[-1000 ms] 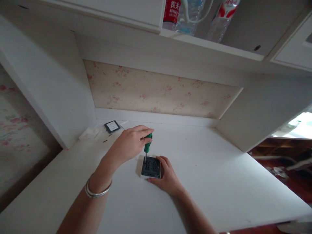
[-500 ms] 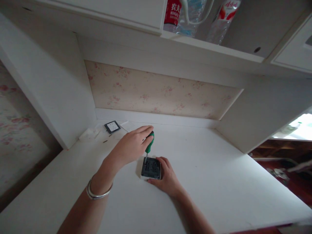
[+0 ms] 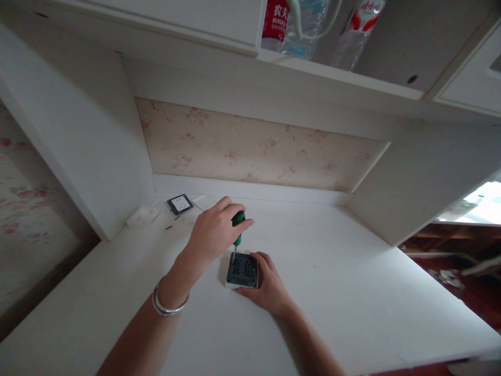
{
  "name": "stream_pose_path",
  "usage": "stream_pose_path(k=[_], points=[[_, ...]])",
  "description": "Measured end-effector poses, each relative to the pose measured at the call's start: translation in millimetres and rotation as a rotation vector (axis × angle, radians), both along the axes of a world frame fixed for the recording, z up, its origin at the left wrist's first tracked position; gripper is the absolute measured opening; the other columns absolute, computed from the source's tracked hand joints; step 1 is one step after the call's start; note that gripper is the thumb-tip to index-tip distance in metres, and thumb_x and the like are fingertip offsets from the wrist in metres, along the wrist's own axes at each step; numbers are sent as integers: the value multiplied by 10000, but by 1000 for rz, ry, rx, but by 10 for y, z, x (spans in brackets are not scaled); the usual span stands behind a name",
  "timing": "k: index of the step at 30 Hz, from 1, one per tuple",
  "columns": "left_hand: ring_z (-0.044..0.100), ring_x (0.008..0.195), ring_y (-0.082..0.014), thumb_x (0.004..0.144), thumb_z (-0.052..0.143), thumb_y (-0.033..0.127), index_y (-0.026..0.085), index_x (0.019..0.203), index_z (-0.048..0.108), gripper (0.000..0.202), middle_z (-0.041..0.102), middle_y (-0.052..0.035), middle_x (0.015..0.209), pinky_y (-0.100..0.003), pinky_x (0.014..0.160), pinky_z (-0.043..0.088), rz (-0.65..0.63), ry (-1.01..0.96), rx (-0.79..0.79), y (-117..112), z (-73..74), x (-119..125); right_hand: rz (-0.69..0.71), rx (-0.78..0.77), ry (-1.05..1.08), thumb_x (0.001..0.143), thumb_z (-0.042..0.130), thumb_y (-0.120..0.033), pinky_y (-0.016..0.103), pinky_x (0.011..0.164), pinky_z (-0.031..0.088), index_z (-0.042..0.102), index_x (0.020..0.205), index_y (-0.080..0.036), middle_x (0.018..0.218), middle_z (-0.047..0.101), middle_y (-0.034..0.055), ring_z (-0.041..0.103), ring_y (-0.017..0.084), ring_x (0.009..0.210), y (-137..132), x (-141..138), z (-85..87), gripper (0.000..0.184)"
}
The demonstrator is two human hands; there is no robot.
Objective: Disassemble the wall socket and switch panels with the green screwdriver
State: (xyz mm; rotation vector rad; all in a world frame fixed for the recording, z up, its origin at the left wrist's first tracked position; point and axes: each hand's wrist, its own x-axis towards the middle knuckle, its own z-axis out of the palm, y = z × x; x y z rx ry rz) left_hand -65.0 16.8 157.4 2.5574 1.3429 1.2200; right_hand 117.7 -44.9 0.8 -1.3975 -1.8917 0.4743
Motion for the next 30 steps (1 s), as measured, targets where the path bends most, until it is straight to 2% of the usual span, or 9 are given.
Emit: stream_pose_path(k=[5,8,10,13,16,19,22,25,30], points=[[522,1159,-180,931,423,291,230,1265,500,348,551,-34,1287,-322,989,412,-215,86,-99,-10,53,-97,-1,6,0,557,799,-378,406,994,400,421,1280,-244,1261,448,96,467,263,1171,3,0,-4,826],[540,1140,-169,923,433,266,256,1270,499,354,570,-13,1275,-318,994,412,-322,80,-178,-43,97,-141,-7,-3,-1,560,795,-372,413,993,399,414,1284,-248,1268,443,95,462,266,1178,0,1,-9,827],[612,986,-167,882,513,266,267,1172,565,294,637,-7,1153,-303,901,471,-309,43,-188,-62,112,-130,-8,-4,0,565,793,-373,419,995,398,409,1287,-247,1272,440,98,457,270,1182,-3,2,-10,828],[620,802,-160,815,609,295,240,1017,605,209,657,-9,962,-287,766,500,-190,6,-133,-76,108,-70,-1,6,-1,565,795,-380,417,997,397,408,1287,-242,1268,442,102,456,272,1181,-6,5,-9,831],[604,790,-163,810,612,317,239,1040,594,243,619,-15,932,-276,722,491,-85,23,-69,-86,89,-21,1,4,-11,571,794,-396,404,1008,390,405,1291,-234,1274,436,102,447,265,1188,-8,8,-7,834],[604,767,-152,837,583,342,283,1094,591,264,591,-5,925,-268,717,486,-71,98,-39,-100,73,-7,-3,-3,-15,583,788,-410,399,1012,388,402,1292,-235,1284,426,99,439,259,1196,-9,9,-6,826],[611,761,-157,842,577,402,278,1027,628,229,586,-6,900,-275,718,486,-12,126,-9,-99,55,-3,1,1,-14,583,789,-407,406,1011,388,406,1289,-240,1279,429,98,440,263,1195,-9,6,-8,821],[622,842,-164,855,563,391,267,1114,599,289,601,-21,1012,-271,756,496,-31,95,-26,-73,30,0,1,1,-16,583,789,-406,408,1009,387,402,1292,-240,1282,429,100,438,266,1197,-8,5,-9,825],[497,1176,-173,923,435,270,230,1325,443,404,478,-28,1356,-261,886,482,-261,37,-132,-26,28,-68,8,9,-22,585,787,-406,409,1012,379,401,1291,-232,1283,429,105,433,268,1200,2,12,-14,824]])
